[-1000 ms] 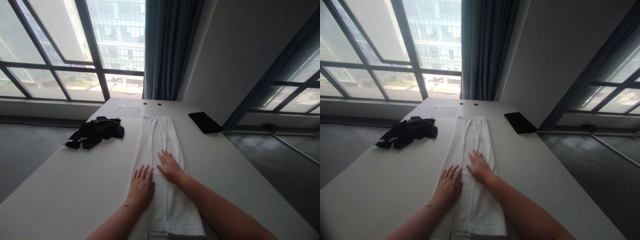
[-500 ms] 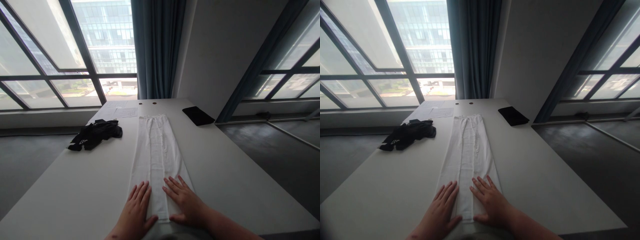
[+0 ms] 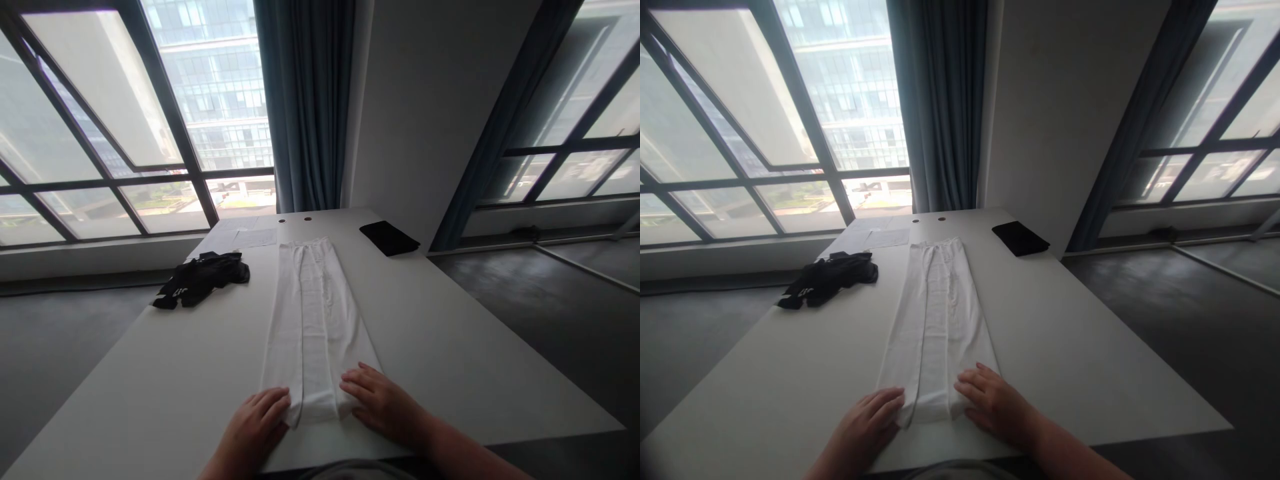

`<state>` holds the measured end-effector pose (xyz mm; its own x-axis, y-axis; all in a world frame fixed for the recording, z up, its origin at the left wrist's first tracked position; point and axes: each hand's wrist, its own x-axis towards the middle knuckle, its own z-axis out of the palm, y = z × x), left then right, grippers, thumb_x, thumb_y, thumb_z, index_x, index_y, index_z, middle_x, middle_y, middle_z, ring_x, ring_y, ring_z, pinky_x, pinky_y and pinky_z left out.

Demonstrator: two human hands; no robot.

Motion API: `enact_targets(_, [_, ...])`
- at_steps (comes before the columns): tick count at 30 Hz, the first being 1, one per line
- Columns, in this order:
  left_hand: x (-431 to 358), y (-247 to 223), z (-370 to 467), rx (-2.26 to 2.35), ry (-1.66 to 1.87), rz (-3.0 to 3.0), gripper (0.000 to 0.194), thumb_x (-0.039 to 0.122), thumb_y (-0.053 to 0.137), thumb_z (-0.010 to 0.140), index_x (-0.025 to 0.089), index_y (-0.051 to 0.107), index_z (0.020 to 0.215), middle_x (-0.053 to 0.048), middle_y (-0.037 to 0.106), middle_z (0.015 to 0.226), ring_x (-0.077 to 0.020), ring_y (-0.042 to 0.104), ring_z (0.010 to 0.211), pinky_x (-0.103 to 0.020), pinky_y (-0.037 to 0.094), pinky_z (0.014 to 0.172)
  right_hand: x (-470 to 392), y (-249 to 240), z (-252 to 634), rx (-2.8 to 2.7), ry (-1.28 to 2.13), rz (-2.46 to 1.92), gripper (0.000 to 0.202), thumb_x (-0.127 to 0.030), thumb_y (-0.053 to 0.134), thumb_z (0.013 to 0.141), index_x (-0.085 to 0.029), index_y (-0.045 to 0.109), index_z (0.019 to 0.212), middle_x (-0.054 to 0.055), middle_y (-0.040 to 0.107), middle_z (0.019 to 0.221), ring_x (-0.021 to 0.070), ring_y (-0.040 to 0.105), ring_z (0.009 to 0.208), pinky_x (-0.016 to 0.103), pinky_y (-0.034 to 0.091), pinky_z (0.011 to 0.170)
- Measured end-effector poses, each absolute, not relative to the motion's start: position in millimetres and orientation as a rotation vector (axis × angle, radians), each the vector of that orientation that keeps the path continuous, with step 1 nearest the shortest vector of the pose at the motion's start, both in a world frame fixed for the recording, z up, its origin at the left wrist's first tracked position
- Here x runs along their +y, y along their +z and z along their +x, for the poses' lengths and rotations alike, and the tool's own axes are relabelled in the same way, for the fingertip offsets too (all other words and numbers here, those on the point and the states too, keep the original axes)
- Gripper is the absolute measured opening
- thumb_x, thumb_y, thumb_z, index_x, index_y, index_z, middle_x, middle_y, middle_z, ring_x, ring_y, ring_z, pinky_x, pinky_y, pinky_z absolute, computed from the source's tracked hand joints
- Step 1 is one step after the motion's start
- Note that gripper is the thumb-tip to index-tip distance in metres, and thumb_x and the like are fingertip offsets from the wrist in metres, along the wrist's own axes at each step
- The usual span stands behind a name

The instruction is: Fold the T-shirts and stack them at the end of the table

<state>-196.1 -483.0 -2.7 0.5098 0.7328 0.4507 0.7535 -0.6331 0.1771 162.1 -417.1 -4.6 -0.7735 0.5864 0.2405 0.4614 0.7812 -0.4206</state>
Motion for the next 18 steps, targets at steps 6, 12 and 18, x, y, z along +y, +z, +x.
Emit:
enact_targets(6, [-487, 8, -232, -1.706, -0.692, -2.786, 0.058, 0.004, 0.053, 0.071, 0.029, 0.069, 0.12, -0.004, 0.072, 0.129, -0.0219, 0.069, 0.117, -0.035, 0.057, 0.103, -422, -19, 207, -2.317, 0.415, -1.101, 0.055, -0.011, 0.038, 0.097, -0.035, 0.059, 0.142, 0.006, 0.068, 0.136, 0.0234, 0.064, 0.127, 0.047, 0.054, 0.11])
enact_targets(12, [-486, 23, -237, -1.753, -0.723, -2.914, 0.053, 0.005, 0.047, 0.08, 0.026, 0.072, 0.122, -0.006, 0.069, 0.134, -0.0217, 0.063, 0.126, -0.04, 0.051, 0.112, -418, -6, 225, -2.332, 0.527, -1.148, 0.038, -0.024, 0.044, 0.101, -0.032, 0.07, 0.128, 0.009, 0.067, 0.135, 0.0253, 0.063, 0.126, 0.048, 0.052, 0.11])
enact_targets(18, [-471, 11, -234, -1.657, -0.691, -2.82, 0.039, 0.016, 0.05, 0.093, 0.028, 0.073, 0.122, -0.008, 0.072, 0.126, -0.0225, 0.068, 0.115, -0.039, 0.056, 0.102, -406, 4, 226, -2.559, 0.71, -1.021, 0.036, -0.041, 0.062, 0.097, -0.029, 0.073, 0.13, 0.011, 0.052, 0.155, 0.0333, 0.039, 0.149, 0.055, 0.037, 0.12])
